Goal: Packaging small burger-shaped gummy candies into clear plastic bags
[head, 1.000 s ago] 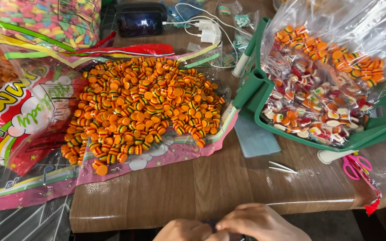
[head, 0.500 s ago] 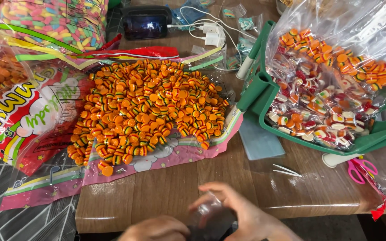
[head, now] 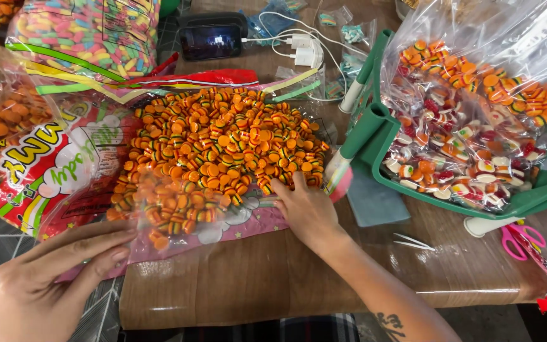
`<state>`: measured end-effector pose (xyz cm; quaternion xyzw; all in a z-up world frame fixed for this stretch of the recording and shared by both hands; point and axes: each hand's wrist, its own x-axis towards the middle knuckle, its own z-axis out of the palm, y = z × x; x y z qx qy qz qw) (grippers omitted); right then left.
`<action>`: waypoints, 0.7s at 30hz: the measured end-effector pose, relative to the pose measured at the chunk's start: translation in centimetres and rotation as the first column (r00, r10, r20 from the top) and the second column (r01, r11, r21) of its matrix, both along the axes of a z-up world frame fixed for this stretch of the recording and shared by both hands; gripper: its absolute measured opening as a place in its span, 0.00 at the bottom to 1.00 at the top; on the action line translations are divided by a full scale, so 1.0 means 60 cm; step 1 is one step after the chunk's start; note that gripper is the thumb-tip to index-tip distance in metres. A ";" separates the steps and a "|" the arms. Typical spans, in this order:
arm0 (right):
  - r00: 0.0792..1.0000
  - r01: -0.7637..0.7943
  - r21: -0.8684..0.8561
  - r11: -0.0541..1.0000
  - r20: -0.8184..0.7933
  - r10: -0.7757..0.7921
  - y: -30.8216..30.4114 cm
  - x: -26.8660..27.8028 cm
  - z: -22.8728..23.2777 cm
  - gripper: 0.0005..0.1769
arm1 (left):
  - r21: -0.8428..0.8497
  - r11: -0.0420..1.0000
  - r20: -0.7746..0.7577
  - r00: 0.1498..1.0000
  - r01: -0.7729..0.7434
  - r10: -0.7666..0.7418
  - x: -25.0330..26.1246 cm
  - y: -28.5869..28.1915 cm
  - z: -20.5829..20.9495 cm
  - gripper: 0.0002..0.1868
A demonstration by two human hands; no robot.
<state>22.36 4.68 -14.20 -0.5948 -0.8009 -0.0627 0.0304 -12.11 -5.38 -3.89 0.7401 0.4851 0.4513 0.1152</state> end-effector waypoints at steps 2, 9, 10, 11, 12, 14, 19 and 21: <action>0.997 -0.034 0.107 0.994 0.073 0.026 0.008 -0.001 -0.028 0.20 | -0.004 1.000 0.002 1.000 -0.012 0.012 0.002 0.007 0.002 0.07; 0.998 -0.045 0.236 0.971 0.051 0.033 0.012 0.018 -0.062 0.20 | 0.029 0.999 -0.004 1.000 -0.025 0.025 0.031 0.016 0.030 0.05; 0.998 -0.043 0.240 0.970 0.059 0.030 0.017 0.019 -0.063 0.23 | 0.056 0.998 -0.050 0.998 -0.030 0.033 0.034 0.017 0.034 0.04; 0.998 -0.040 0.240 0.970 0.060 0.027 0.017 0.018 -0.066 0.23 | 0.056 0.998 -0.050 0.998 -0.027 0.030 0.041 0.018 0.037 0.04; 0.997 -0.043 0.257 0.966 0.080 0.023 0.017 0.015 -0.070 0.22 | 0.108 0.994 -0.076 0.996 -0.034 0.043 0.046 0.017 0.041 0.05; 0.995 -0.048 0.275 0.960 0.099 0.021 0.014 0.012 -0.075 0.23 | 0.162 0.986 -0.104 0.993 -0.041 0.058 0.058 0.018 0.052 0.06; 0.985 -0.160 0.367 0.916 0.120 0.124 0.006 0.030 -0.061 0.23 | 0.246 0.969 -0.120 0.993 0.019 0.011 0.093 0.029 0.068 0.06; 0.967 -0.161 0.193 0.968 -0.165 0.194 0.012 0.036 0.002 0.19 | 0.252 0.967 -0.121 0.993 0.042 -0.011 0.116 0.045 0.061 0.05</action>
